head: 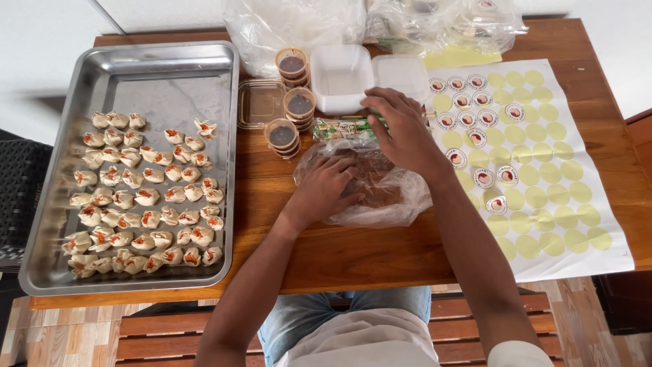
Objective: The person places several dim sum items into a plastic container, adds a small cup of sauce, closes the container, and then places the container into a plastic bag.
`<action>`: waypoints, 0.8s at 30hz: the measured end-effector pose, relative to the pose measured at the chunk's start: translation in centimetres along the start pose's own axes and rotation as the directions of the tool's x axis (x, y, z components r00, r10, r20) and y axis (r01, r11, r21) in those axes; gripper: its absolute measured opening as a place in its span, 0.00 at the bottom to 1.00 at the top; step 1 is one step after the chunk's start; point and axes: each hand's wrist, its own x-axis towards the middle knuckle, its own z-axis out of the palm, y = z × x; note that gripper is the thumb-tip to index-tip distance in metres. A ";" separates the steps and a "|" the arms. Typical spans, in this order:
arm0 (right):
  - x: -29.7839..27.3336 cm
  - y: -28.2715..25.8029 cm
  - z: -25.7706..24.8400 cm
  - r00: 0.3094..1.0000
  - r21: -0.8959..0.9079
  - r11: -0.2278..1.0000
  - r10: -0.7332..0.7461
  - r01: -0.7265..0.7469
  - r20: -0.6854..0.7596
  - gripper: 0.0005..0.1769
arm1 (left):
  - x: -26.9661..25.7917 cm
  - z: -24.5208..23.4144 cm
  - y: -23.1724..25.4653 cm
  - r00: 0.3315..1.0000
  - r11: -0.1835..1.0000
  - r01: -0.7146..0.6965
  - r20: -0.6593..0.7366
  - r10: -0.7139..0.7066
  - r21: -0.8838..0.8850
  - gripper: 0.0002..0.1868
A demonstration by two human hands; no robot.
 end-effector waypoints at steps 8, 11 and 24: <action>3.7 3.4 4.6 0.999 -0.169 0.985 0.026 -0.023 0.019 0.21 | 0.0 0.2 -0.5 0.999 0.999 0.040 0.021 -0.039 -0.026 0.22; 3.6 4.4 5.5 0.999 -0.228 0.973 0.035 -0.036 -0.008 0.19 | -0.2 0.8 -0.7 0.999 0.999 0.042 0.030 -0.041 -0.019 0.22; 3.8 5.2 5.2 0.990 -0.203 0.979 -0.015 -0.013 -0.139 0.13 | 0.2 -0.1 -0.3 0.993 0.996 0.086 0.085 -0.083 -0.029 0.21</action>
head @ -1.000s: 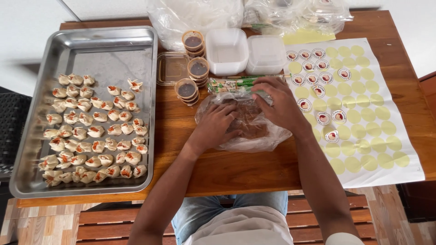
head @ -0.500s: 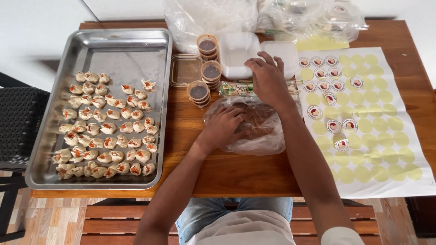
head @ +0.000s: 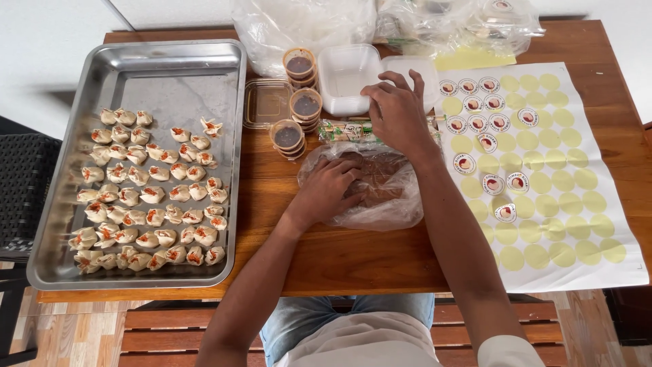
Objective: The person places several dim sum items into a plastic container, adds a small cup of sauce, closes the container, and then places the container into a plastic bag.
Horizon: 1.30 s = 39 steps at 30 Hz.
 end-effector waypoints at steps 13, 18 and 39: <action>0.9 -0.3 -3.7 0.943 0.278 0.960 0.052 0.044 -0.329 0.06 | 0.1 0.1 0.2 0.997 1.000 -0.031 -0.071 0.031 -0.001 0.20; -1.5 -2.0 -12.2 0.983 0.488 0.854 -0.138 0.181 -0.121 0.03 | 0.0 -0.4 0.2 1.000 1.000 0.023 0.014 -0.023 -0.003 0.23; -8.9 -3.8 -7.7 0.868 0.525 0.850 -0.295 0.048 0.399 0.07 | 0.2 -6.0 2.9 0.978 0.804 0.209 0.121 -0.170 -0.557 0.68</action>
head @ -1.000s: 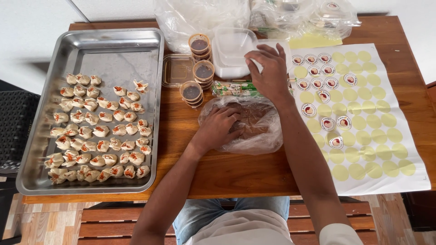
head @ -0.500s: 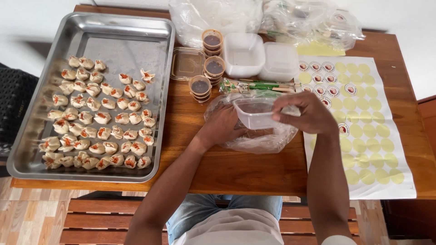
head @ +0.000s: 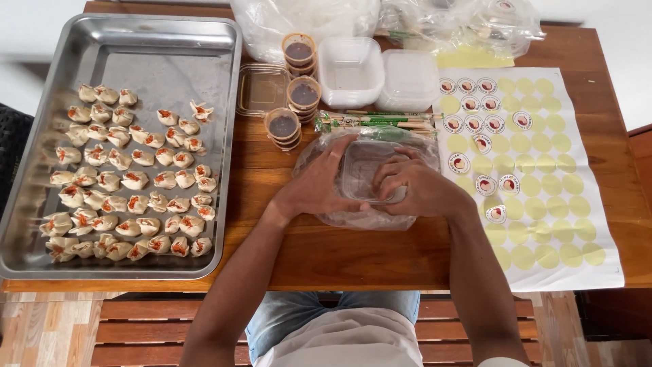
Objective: The person places several dim sum items into a plastic container, adds a small cup of sauce, closes the container, and then places the container into a plastic bag.
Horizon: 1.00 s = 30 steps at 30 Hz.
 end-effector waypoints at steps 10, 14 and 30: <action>-0.2 -1.2 -2.3 0.971 -0.026 0.972 0.234 -0.235 -0.055 0.50 | -0.1 0.8 -0.5 0.999 0.991 -0.010 -0.050 0.017 0.130 0.62; 0.2 -2.0 -3.6 0.913 0.090 0.910 0.396 -0.404 0.098 0.65 | 0.2 0.9 -0.8 0.999 0.987 -0.004 -0.043 0.011 0.159 0.63; 0.5 0.2 -2.0 0.920 0.138 0.919 0.341 -0.370 0.193 0.74 | 0.3 1.6 -1.4 1.000 0.958 0.001 -0.017 0.004 0.286 0.67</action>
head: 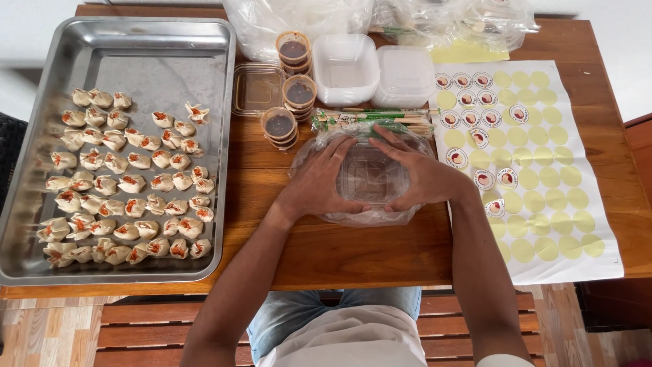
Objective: The person places several dim sum items into a plastic container, adds a small cup of sauce, closes the container, and then places the container into a plastic bag.
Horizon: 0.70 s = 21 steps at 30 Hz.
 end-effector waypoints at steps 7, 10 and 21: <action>-0.1 0.6 0.1 1.000 0.036 0.999 -0.018 0.018 0.000 0.74 | 0.0 0.2 0.1 1.000 0.999 0.014 0.022 -0.015 0.035 0.68; 0.0 1.1 0.2 0.999 0.027 0.999 -0.039 0.039 -0.005 0.74 | -0.1 0.1 0.2 1.000 0.996 0.008 0.028 -0.011 0.091 0.67; -2.4 0.9 -2.3 0.943 0.221 0.943 -0.186 0.250 -0.274 0.45 | 0.2 0.0 0.4 0.999 0.994 0.021 0.043 -0.025 0.104 0.67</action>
